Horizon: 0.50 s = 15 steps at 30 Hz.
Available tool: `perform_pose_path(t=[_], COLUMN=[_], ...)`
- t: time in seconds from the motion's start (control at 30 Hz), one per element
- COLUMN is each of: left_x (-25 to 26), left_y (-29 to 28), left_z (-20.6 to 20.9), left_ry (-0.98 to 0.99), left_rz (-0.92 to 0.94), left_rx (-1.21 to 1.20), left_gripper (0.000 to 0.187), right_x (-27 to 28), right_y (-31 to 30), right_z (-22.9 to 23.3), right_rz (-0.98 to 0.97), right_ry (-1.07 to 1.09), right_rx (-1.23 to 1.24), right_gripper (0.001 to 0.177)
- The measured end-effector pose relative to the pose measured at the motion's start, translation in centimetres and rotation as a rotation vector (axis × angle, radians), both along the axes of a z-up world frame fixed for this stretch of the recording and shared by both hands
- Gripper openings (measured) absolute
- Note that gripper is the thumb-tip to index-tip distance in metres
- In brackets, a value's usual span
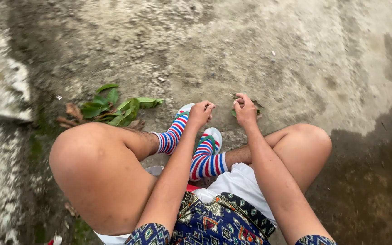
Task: A person sits on a small stool outdoors and manually tears green leaves into smaller pieces, stripping them from their stems.
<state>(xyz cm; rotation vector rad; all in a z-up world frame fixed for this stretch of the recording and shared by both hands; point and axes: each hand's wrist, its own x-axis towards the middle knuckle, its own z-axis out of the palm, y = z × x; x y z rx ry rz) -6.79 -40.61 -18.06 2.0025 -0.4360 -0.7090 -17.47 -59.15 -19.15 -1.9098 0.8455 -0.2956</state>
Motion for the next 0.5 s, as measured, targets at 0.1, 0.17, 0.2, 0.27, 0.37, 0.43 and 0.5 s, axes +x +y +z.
perform_pose_path(t=[0.1,0.17,0.2,0.27,0.37,0.43,0.5], left_x=[0.1,1.5,1.6,1.8,2.6,3.0,3.4], left_y=[4.7,7.0,8.3,10.8,14.0,15.7,17.8], left_z=[5.1,4.9,4.5,5.6,5.0,3.0,0.2], left_ry=[-0.143,-0.102,-0.043,-0.008,0.012,0.000,0.003], left_rz=[0.114,0.222,0.302,0.380,0.483,0.522,0.566], left_rx=[0.069,-0.009,-0.082,-0.120,-0.171,-0.182,-0.323], left_gripper=[0.026,0.045,0.070,0.065,0.056,0.052,0.047], right_x=[2.7,4.1,4.1,5.0,5.8,6.0,6.4], right_y=[2.4,3.8,4.6,5.9,8.2,9.1,9.8], right_z=[2.0,3.1,3.4,3.4,4.7,5.1,4.6], right_rz=[0.085,0.141,0.171,0.219,0.293,0.335,0.420], right_ry=[-0.066,-0.096,-0.106,-0.101,-0.086,-0.071,-0.032], right_rx=[-0.011,-0.012,-0.005,-0.020,-0.057,-0.078,-0.260], right_gripper=[0.038,0.038,0.038,0.037,0.037,0.037,0.039])
